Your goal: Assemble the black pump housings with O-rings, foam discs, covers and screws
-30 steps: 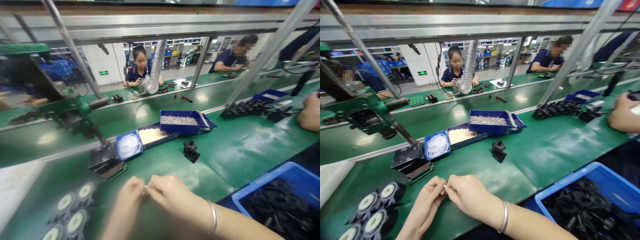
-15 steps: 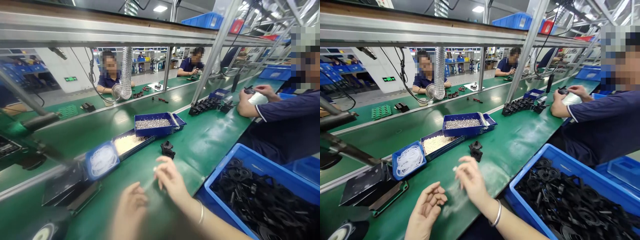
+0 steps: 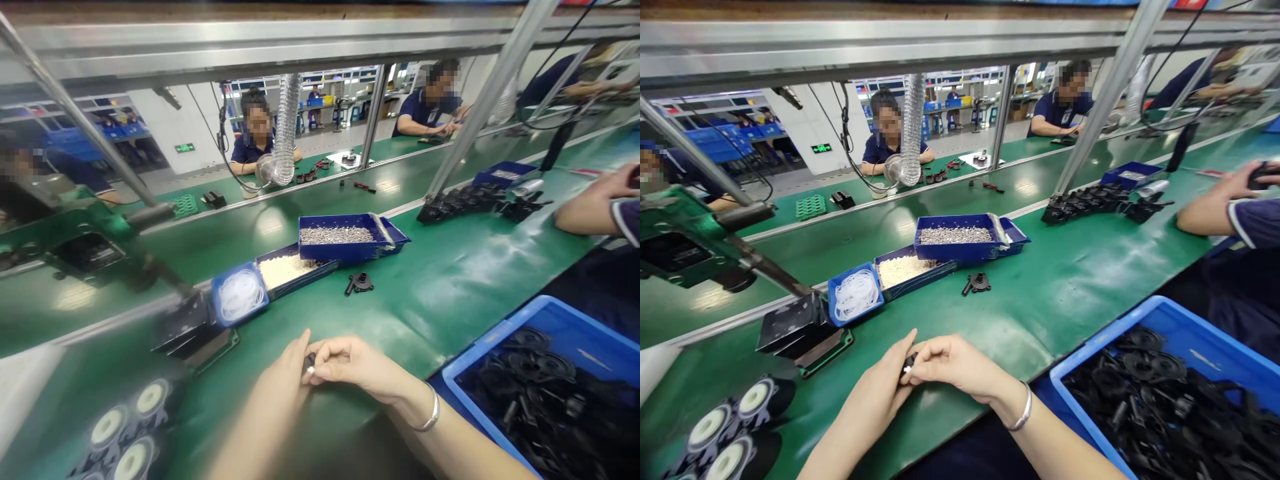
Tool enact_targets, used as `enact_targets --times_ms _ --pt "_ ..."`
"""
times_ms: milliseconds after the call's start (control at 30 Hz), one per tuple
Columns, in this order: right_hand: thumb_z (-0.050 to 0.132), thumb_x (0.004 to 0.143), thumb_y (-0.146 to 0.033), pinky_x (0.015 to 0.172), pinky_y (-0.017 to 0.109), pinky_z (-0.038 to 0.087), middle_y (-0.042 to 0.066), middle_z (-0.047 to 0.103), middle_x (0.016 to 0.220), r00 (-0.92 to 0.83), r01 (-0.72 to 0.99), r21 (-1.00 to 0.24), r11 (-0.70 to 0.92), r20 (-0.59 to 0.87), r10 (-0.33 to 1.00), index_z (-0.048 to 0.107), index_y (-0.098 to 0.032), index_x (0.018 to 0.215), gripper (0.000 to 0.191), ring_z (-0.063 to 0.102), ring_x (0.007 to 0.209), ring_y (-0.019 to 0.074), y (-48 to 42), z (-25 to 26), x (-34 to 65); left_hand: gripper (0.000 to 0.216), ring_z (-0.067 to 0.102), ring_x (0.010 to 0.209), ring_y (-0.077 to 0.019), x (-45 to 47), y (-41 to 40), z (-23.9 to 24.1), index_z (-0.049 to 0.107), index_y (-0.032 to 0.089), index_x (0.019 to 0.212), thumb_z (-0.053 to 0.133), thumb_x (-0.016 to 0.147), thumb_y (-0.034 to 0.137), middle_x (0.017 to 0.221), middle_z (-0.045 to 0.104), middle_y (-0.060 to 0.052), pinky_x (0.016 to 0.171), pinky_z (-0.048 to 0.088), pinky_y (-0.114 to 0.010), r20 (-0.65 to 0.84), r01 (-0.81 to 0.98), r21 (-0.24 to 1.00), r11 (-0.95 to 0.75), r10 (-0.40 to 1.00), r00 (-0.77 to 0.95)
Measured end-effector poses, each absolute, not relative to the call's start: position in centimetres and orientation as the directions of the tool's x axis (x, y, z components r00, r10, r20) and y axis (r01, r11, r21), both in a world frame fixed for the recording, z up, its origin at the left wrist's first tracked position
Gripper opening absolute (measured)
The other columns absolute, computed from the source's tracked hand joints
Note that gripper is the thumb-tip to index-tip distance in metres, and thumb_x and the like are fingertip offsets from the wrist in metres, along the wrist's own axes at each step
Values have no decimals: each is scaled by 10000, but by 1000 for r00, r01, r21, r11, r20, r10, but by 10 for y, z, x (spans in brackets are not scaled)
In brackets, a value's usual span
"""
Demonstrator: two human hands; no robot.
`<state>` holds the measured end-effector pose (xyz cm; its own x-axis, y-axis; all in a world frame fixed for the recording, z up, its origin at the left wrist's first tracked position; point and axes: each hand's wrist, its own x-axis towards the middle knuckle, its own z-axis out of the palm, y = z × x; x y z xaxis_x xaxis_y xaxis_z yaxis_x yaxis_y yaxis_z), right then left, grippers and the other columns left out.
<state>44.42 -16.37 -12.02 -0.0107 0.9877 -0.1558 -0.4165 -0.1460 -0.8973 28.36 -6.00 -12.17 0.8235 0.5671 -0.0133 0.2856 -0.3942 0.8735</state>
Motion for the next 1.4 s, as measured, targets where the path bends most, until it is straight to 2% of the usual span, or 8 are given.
enact_targets --times_ms 100,200,300,400,667,900,1267,1400 --pt "760 796 -352 893 329 547 116 701 1020 84 -442 -895 -55 -103 991 653 -101 822 274 702 914 178 -148 -114 432 706 668 1090 -302 275 -62 -122 435 272 1448 691 790 252 1312 611 -137 916 533 -406 -225 339 939 -59 640 735" --pt "711 831 -429 612 258 571 61 701 799 218 -420 -908 5 -96 971 605 -120 872 329 680 626 137 -138 -112 428 799 726 865 -268 266 -68 -118 356 222 1450 745 759 318 1202 628 -153 749 591 -377 -332 141 936 323 679 654" --pt "661 847 -515 386 196 436 -2 623 562 141 -377 -920 -107 -171 975 553 -133 925 405 555 380 115 -135 -113 424 750 724 908 -274 256 -73 -111 433 185 1356 800 716 316 1166 638 -145 771 599 -347 -361 -57 874 482 725 586" --pt "636 857 -536 419 187 438 15 637 608 79 -297 -942 -154 -185 979 558 -120 921 428 571 416 102 -137 -115 416 733 705 997 -292 248 -72 -111 468 198 1326 827 693 280 1216 630 -142 827 598 -348 -383 -140 830 540 734 560" --pt "506 963 -434 499 189 424 -16 596 651 116 109 -989 -96 -83 990 583 -146 937 299 534 485 67 -142 -116 395 729 615 1172 -296 237 -62 -136 476 218 1315 836 685 286 1271 616 -144 899 578 -354 -281 -203 860 468 767 577" --pt "427 1012 -330 606 236 388 7 626 730 129 584 -808 76 185 974 598 -175 875 269 550 619 101 -139 -127 387 643 537 1294 -238 240 -72 -124 375 255 1347 724 812 320 1400 523 -113 1097 449 -336 -244 -69 939 338 792 560" --pt "301 1040 -282 602 286 340 31 597 718 64 764 -636 113 249 966 498 -182 827 307 519 616 144 -138 -139 383 500 472 1347 -239 244 -75 -119 609 261 1291 667 811 135 1418 541 -57 1191 287 -327 -197 170 976 134 876 440" --pt "338 1028 -350 617 277 380 31 591 707 109 528 -848 48 123 986 489 -179 841 296 533 613 140 -128 -143 382 479 459 1360 -257 243 -66 -115 620 245 1304 618 835 146 1416 548 -73 1206 247 -358 -211 163 975 151 860 464"
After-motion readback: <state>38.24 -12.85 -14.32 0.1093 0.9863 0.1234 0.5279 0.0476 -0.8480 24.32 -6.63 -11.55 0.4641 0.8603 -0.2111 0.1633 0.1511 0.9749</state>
